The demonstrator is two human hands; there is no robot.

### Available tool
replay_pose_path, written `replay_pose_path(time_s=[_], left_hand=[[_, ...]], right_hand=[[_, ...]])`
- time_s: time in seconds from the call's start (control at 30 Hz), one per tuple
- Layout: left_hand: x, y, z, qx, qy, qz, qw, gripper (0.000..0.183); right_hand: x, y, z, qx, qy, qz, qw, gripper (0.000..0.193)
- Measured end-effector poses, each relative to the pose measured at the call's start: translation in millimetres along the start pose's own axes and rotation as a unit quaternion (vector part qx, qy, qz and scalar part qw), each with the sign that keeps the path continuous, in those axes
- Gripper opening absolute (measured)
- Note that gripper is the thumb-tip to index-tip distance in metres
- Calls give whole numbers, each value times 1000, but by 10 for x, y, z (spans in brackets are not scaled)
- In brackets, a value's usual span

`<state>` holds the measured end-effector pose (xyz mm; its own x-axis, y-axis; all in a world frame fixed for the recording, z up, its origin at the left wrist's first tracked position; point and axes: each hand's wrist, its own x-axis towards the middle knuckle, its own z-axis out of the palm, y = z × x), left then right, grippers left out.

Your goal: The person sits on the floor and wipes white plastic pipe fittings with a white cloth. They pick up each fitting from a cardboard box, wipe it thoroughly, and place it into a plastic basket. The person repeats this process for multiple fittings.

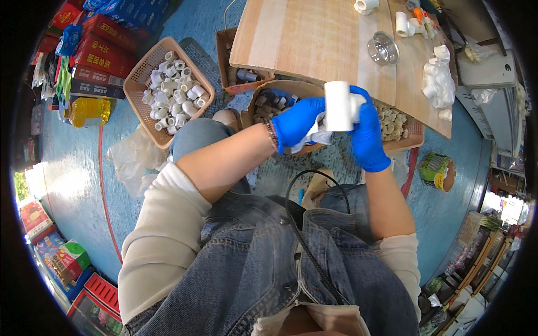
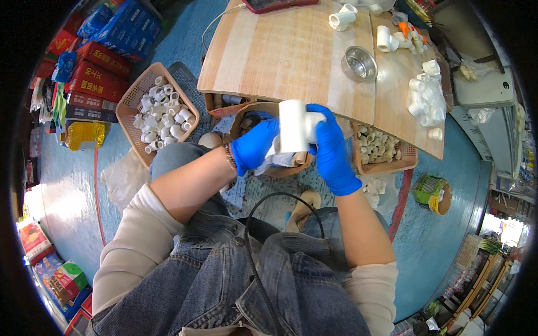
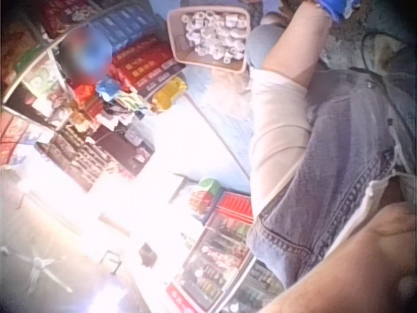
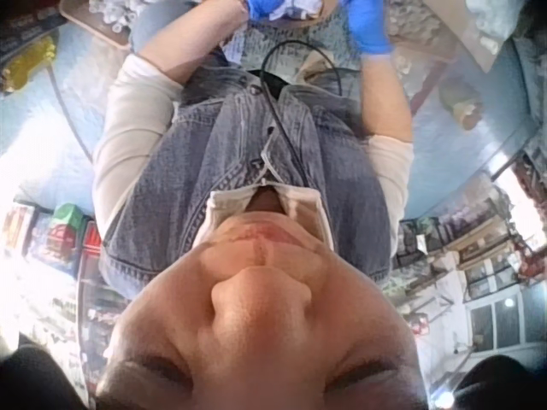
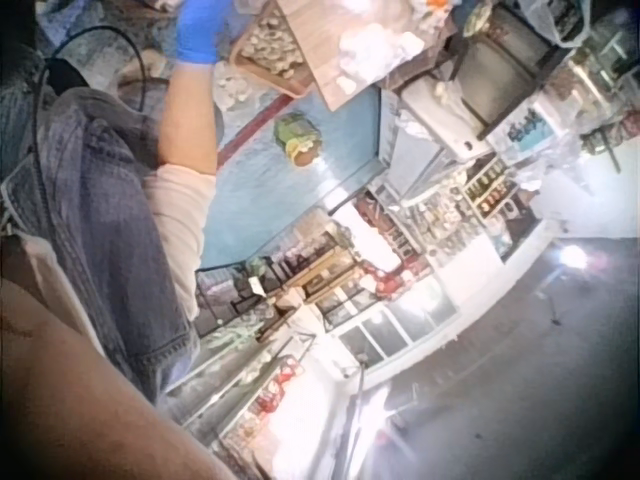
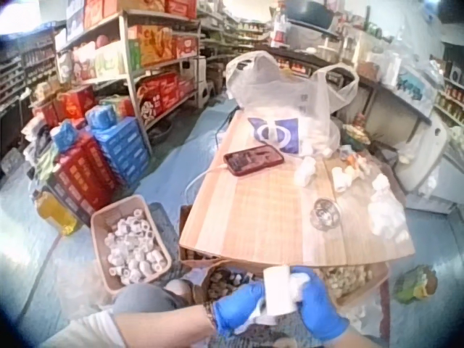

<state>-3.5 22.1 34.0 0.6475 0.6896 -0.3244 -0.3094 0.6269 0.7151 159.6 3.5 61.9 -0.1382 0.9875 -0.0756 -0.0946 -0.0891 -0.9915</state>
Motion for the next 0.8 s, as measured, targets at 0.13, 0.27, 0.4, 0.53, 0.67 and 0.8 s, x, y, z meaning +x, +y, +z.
replay_pose_path(time_s=[0.13,0.27,0.4,0.53,0.67,0.8], left_hand=[[34,221,-138,-93,-166,78,979,52],[-112,393,-158,-238,-113,145,954,65],[-182,530,-156,-277,-110,179,938,60],[-189,534,-194,-248,-169,256,919,48],[-223,491,-194,-166,-75,261,948,45],[-230,476,-56,-27,-66,247,966,48]], right_hand=[[176,-28,-181,384,-123,105,909,54],[148,-63,-257,375,64,147,913,52],[21,-193,-174,29,48,-39,998,42],[45,-342,-89,-261,47,-193,945,53],[62,-381,-36,-300,35,-195,933,49],[27,-355,33,-325,21,-154,933,48]])
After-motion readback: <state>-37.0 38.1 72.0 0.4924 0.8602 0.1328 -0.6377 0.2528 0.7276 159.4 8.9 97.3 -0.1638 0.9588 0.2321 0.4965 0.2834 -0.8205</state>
